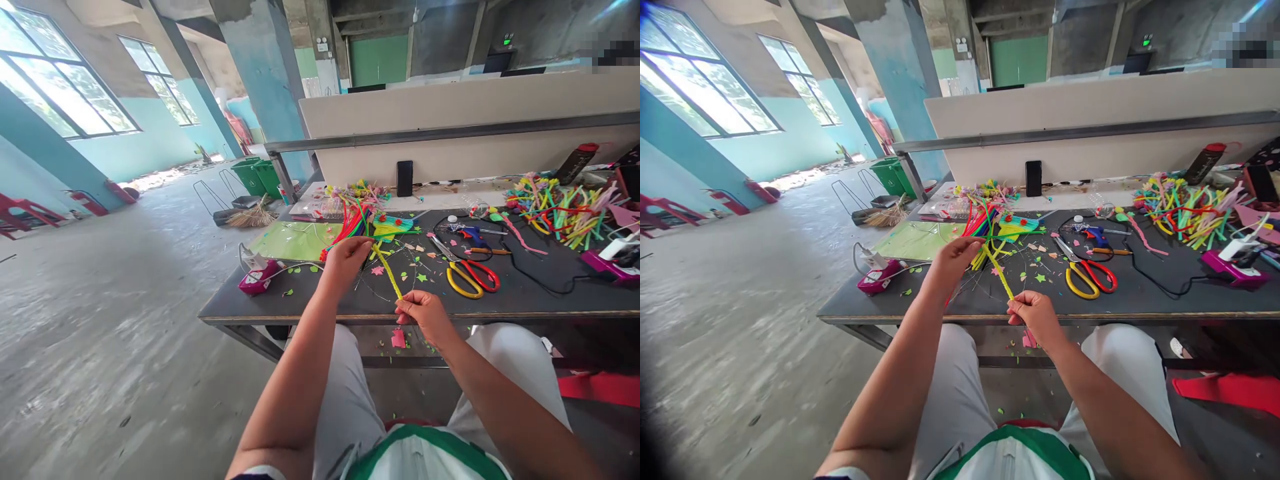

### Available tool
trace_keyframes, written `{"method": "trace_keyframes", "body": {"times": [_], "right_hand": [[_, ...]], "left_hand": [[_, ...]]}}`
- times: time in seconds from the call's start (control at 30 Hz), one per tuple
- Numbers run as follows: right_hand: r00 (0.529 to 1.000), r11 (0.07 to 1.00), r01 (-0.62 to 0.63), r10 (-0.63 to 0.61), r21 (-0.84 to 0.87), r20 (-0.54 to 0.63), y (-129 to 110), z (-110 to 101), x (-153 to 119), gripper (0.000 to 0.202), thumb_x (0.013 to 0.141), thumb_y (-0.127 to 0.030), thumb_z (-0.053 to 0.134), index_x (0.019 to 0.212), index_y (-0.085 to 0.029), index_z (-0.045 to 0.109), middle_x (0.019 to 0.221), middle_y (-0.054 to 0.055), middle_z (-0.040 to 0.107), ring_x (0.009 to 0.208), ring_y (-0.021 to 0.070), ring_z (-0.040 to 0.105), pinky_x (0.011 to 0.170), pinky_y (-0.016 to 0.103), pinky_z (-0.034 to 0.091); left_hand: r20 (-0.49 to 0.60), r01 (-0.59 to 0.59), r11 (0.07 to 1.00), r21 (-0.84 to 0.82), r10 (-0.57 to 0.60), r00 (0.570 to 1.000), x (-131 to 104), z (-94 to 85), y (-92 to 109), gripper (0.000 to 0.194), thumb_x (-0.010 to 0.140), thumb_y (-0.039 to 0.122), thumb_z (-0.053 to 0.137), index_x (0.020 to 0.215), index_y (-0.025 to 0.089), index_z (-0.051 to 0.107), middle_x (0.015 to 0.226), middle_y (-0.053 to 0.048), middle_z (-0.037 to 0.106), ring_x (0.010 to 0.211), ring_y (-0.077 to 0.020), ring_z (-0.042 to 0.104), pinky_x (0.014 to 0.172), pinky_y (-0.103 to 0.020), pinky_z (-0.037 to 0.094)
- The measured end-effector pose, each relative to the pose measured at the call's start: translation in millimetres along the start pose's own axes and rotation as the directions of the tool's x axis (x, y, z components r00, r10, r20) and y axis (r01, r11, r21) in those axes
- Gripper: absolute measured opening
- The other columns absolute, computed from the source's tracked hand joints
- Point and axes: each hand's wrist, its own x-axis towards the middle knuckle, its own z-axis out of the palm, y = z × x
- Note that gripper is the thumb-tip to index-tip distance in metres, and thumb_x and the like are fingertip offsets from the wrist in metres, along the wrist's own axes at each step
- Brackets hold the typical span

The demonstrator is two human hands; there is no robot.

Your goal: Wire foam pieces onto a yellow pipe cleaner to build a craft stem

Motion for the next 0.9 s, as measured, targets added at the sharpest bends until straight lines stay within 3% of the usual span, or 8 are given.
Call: {"method": "trace_keyframes", "body": {"times": [0.1,0.17,0.37,0.5,0.63,0.73,0.8,0.9], "right_hand": [[1.0,1.0,0.001,-0.001,0.004,0.013,-2.0,-2.5,-2.3,0.024,0.067,-0.039,0.074,0.067,-0.017,0.065,0.06,0.001,0.065,0.048,0.0121,0.059,0.051,0.025,0.05],[1.0,1.0,-0.002,0.002,0.01,0.013,-3.7,-4.3,-3.6,0.024,0.067,-0.039,0.073,0.067,-0.017,0.064,0.06,0.001,0.065,0.048,0.0119,0.059,0.052,0.025,0.05],[0.999,0.998,0.036,-0.036,-0.055,0.001,-5.6,-7.0,-6.3,0.023,0.069,-0.039,0.07,0.067,-0.017,0.064,0.062,0.002,0.066,0.049,0.0131,0.061,0.05,0.024,0.048],[0.998,0.997,0.053,-0.051,-0.061,0.027,-5.6,-6.8,-8.8,0.023,0.07,-0.039,0.07,0.067,-0.017,0.064,0.061,0.001,0.065,0.049,0.0128,0.061,0.05,0.024,0.048],[0.995,0.994,-0.022,0.011,0.106,0.097,-6.3,-7.2,-9.2,0.024,0.066,-0.038,0.074,0.066,-0.017,0.062,0.059,0.0,0.065,0.046,0.0114,0.059,0.05,0.024,0.049],[0.994,0.975,-0.067,0.046,0.21,0.103,-7.4,-8.5,-8.0,0.025,0.064,-0.037,0.076,0.067,-0.016,0.062,0.061,0.0,0.065,0.046,0.0105,0.059,0.051,0.024,0.05],[0.996,0.965,-0.062,0.043,0.254,0.078,-8.3,-10.0,-7.0,0.026,0.063,-0.037,0.077,0.069,-0.016,0.063,0.062,0.0,0.066,0.047,0.0103,0.059,0.054,0.025,0.052],[0.999,0.951,-0.032,0.025,0.307,0.028,-9.6,-13.1,-5.3,0.026,0.062,-0.037,0.078,0.069,-0.016,0.064,0.063,0.0,0.066,0.047,0.0103,0.059,0.055,0.027,0.054]], "left_hand": [[0.214,-0.157,0.929,0.336,0.087,0.973,16.9,8.2,18.2,0.024,0.072,0.037,0.063,0.076,0.015,0.072,0.058,0.002,0.056,0.058,-0.0111,0.046,0.053,-0.022,0.033],[0.275,-0.227,0.843,0.488,0.098,0.956,25.2,13.5,26.0,0.024,0.073,0.037,0.061,0.071,0.015,0.071,0.054,0.003,0.051,0.056,-0.0104,0.043,0.053,-0.022,0.031],[0.334,-0.303,0.719,0.625,0.103,0.937,39.3,23.3,30.5,0.022,0.071,0.033,0.06,0.068,0.014,0.071,0.051,0.004,0.048,0.054,-0.009,0.04,0.053,-0.021,0.03],[0.366,-0.322,0.7,0.638,0.092,0.926,43.7,28.0,28.4,0.02,0.07,0.03,0.06,0.067,0.013,0.071,0.05,0.004,0.047,0.053,-0.009,0.039,0.052,-0.022,0.03],[0.407,-0.37,0.701,0.609,0.123,0.905,46.8,30.3,28.6,0.019,0.071,0.028,0.059,0.071,0.014,0.071,0.053,0.003,0.051,0.054,-0.0092,0.042,0.053,-0.022,0.031],[0.428,-0.362,0.755,0.547,0.12,0.896,51.3,29.0,30.4,0.02,0.073,0.031,0.06,0.074,0.014,0.071,0.059,0.002,0.056,0.058,-0.0096,0.046,0.056,-0.022,0.034],[0.396,-0.303,0.837,0.455,0.114,0.911,52.9,26.9,30.2,0.024,0.073,0.034,0.063,0.085,0.015,0.071,0.069,0.0,0.062,0.062,-0.0101,0.05,0.058,-0.021,0.037],[0.196,-0.086,0.975,0.205,0.045,0.98,44.3,24.7,21.9,0.04,0.077,0.043,0.061,0.108,0.018,0.064,0.086,-0.003,0.064,0.068,-0.0111,0.056,0.059,-0.021,0.042]]}}
